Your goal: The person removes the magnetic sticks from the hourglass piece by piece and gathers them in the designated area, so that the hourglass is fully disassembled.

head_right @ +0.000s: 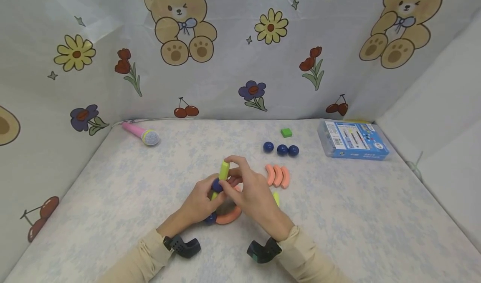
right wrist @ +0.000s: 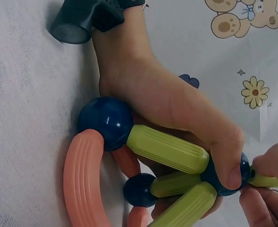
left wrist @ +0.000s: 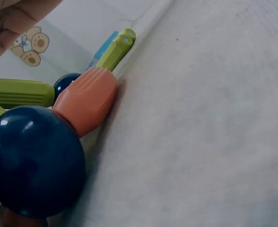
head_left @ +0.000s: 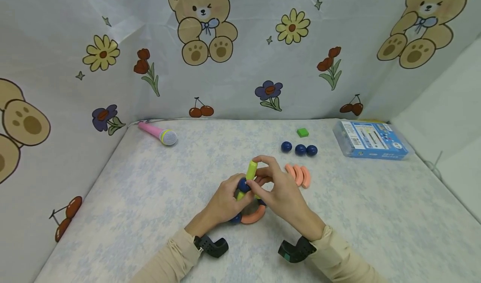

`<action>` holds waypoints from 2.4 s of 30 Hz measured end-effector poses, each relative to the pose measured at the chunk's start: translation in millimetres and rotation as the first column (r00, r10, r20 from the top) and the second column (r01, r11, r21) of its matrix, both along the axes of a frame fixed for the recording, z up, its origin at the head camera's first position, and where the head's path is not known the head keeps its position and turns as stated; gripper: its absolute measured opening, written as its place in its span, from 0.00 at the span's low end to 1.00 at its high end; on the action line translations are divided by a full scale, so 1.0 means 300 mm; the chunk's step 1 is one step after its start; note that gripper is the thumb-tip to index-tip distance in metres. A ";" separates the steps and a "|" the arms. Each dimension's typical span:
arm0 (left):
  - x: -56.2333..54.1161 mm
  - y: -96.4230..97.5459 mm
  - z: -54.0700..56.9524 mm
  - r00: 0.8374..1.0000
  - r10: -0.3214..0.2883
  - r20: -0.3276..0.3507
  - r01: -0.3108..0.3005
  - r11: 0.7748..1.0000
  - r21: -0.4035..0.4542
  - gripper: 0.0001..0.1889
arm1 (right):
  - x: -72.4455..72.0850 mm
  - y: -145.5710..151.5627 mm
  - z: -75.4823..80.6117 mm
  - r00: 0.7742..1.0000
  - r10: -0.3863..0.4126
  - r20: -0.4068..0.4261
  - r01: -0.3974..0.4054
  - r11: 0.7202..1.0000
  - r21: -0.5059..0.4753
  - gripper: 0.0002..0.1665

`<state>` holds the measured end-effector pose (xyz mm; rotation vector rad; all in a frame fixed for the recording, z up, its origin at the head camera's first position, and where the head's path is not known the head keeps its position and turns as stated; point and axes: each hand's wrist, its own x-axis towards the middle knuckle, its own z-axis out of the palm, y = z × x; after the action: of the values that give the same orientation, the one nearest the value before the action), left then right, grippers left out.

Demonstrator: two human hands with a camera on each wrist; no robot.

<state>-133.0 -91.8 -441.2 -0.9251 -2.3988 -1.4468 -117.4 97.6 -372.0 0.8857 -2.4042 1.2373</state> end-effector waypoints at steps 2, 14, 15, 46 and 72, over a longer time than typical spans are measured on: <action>0.000 0.000 0.001 1.000 -0.004 -0.001 0.004 1.000 0.004 0.11 | 0.002 0.001 0.004 1.000 0.013 -0.007 -0.013 1.000 -0.011 0.35; 0.005 -0.001 0.000 1.000 -0.001 -0.006 0.001 1.000 0.009 0.12 | 0.001 0.017 0.019 1.000 0.028 -0.005 -0.028 1.000 -0.006 0.38; 0.005 -0.002 0.001 1.000 0.000 -0.004 0.000 1.000 0.011 0.12 | 0.000 0.020 0.023 1.000 0.019 -0.017 -0.019 1.000 -0.009 0.38; 0.006 0.001 -0.006 1.000 0.018 -0.020 -0.018 1.000 0.001 0.09 | 0.042 0.394 -0.095 0.994 -0.112 -0.004 0.111 0.982 0.151 0.34; -0.007 -0.021 -0.007 0.997 0.050 0.053 -0.043 0.990 -0.132 0.19 | 0.030 0.485 -0.145 0.996 -0.024 0.081 -0.010 0.917 0.399 0.34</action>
<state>-135.1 -98.2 -443.1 -0.8605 -2.5650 -1.3298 -108.3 243.2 -415.5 0.9459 -2.7818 0.8014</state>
